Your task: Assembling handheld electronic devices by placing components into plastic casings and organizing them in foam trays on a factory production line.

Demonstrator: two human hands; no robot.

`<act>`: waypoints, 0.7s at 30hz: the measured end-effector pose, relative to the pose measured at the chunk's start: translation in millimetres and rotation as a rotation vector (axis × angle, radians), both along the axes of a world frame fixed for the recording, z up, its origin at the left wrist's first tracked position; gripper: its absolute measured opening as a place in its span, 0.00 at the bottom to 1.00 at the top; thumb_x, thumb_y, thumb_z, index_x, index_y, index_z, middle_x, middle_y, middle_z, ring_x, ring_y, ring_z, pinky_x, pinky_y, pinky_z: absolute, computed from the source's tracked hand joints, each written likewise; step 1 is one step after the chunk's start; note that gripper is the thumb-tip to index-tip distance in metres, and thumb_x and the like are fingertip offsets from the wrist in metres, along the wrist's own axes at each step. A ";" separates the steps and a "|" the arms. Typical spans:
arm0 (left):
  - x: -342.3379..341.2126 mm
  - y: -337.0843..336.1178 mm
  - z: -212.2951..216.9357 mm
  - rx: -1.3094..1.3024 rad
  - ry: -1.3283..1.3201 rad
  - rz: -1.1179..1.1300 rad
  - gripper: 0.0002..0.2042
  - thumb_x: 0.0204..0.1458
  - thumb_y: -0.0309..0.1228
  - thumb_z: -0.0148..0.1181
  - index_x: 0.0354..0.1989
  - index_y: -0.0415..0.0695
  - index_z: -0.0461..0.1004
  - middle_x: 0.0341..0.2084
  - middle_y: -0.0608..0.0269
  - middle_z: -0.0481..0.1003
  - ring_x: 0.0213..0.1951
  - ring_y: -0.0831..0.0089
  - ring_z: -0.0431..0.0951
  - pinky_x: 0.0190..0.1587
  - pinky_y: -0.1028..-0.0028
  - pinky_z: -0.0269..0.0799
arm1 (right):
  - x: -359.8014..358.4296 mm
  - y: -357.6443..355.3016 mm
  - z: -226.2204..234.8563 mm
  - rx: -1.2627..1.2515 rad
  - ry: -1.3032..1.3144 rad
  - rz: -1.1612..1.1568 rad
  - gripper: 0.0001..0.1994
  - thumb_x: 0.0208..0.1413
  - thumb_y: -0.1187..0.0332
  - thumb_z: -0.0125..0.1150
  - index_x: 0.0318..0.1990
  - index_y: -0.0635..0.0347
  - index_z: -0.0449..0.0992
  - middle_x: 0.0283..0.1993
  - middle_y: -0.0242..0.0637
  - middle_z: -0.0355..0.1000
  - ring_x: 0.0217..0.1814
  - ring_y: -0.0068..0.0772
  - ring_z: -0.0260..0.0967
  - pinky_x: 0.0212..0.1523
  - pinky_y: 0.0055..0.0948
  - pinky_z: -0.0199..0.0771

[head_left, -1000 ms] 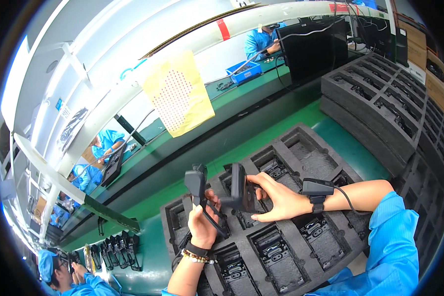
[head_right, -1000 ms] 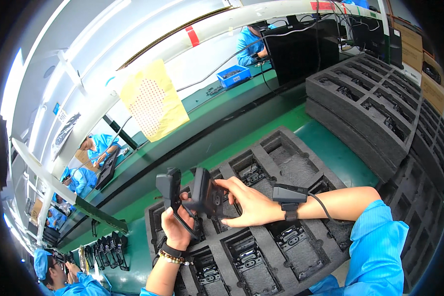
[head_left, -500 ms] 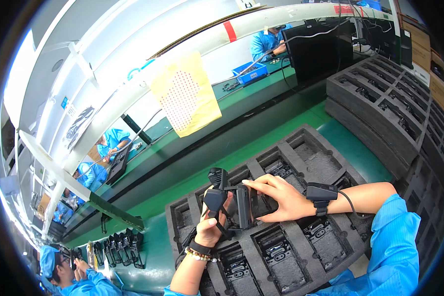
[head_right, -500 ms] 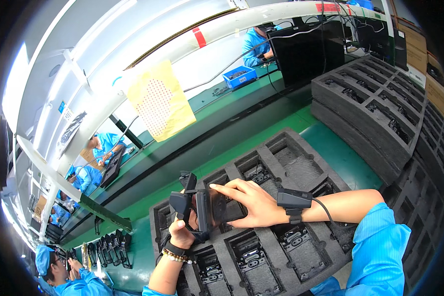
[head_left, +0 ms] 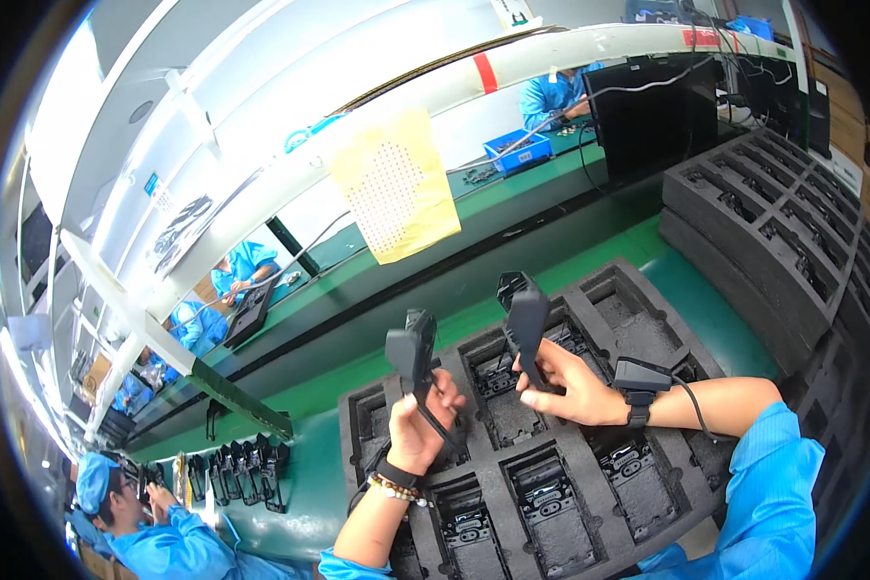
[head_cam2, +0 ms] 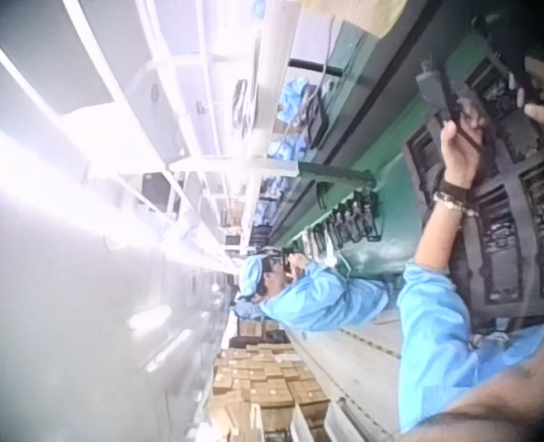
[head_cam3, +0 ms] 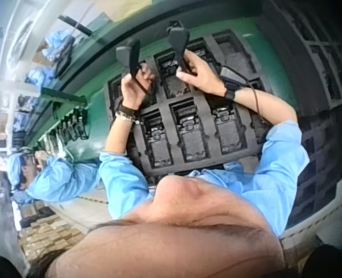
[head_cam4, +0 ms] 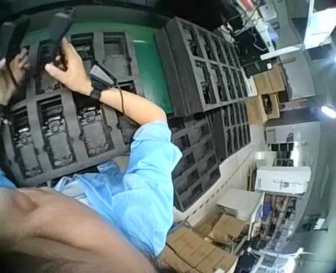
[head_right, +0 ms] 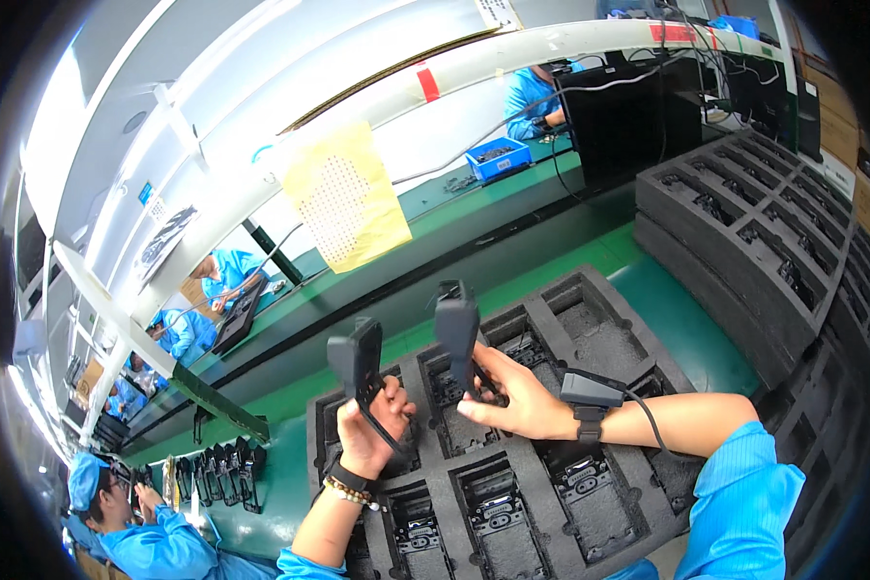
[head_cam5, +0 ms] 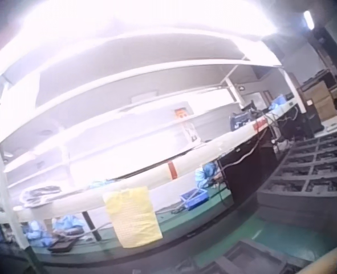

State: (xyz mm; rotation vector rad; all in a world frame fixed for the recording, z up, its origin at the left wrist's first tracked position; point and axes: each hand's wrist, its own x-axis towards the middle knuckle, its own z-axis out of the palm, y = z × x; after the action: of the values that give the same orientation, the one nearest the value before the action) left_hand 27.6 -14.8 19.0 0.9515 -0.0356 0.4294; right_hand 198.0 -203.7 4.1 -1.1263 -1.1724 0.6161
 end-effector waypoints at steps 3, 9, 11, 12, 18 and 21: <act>10.9 19.0 16.2 0.060 0.103 0.211 0.14 0.57 0.40 0.59 0.48 0.51 0.68 0.30 0.71 0.63 0.30 0.80 0.63 0.34 0.77 0.61 | 7.8 5.3 -10.0 -0.077 0.217 0.151 0.34 0.63 0.55 0.55 0.70 0.59 0.49 0.51 0.35 0.63 0.46 0.25 0.68 0.44 0.26 0.74; 54.4 117.5 19.1 0.313 0.374 0.594 0.09 0.61 0.32 0.56 0.49 0.48 0.68 0.27 0.75 0.64 0.23 0.86 0.58 0.24 0.83 0.54 | 26.3 10.6 -7.9 -0.270 0.510 0.253 0.23 0.67 0.46 0.42 0.52 0.57 0.65 0.45 0.32 0.65 0.46 0.26 0.71 0.45 0.28 0.75; 66.5 154.8 4.9 0.358 0.470 0.699 0.16 0.62 0.28 0.50 0.58 0.48 0.65 0.27 0.74 0.65 0.22 0.84 0.59 0.23 0.83 0.55 | 28.0 15.1 -14.3 -0.247 0.530 0.243 0.23 0.66 0.46 0.43 0.51 0.58 0.66 0.42 0.31 0.67 0.46 0.26 0.71 0.45 0.28 0.76; 73.1 169.7 0.4 0.375 0.522 0.725 0.18 0.62 0.26 0.47 0.62 0.48 0.63 0.27 0.73 0.65 0.22 0.83 0.59 0.23 0.82 0.56 | 29.1 15.2 -16.1 -0.228 0.551 0.223 0.23 0.66 0.46 0.44 0.50 0.58 0.66 0.39 0.31 0.68 0.47 0.26 0.71 0.45 0.29 0.76; 80.7 245.9 -57.5 0.663 0.935 0.736 0.22 0.55 0.22 0.47 0.60 0.41 0.69 0.30 0.62 0.77 0.22 0.76 0.71 0.24 0.73 0.67 | 35.4 20.1 -16.6 -0.350 0.601 0.335 0.25 0.64 0.44 0.45 0.50 0.60 0.69 0.51 0.35 0.68 0.48 0.28 0.72 0.49 0.34 0.76; 90.7 259.1 -88.4 0.921 0.992 0.804 0.29 0.49 0.15 0.47 0.65 0.36 0.62 0.51 0.44 0.75 0.53 0.59 0.76 0.56 0.70 0.67 | 31.2 16.2 -7.4 -0.365 0.575 0.295 0.29 0.63 0.42 0.43 0.51 0.62 0.70 0.43 0.39 0.73 0.45 0.30 0.73 0.51 0.33 0.74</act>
State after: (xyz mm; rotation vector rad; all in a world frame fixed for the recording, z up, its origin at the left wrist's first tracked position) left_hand 118.3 244.3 -69.5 2.0078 1.1725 0.6418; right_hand 229.2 -187.5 -3.3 -0.9802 -0.7401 1.3257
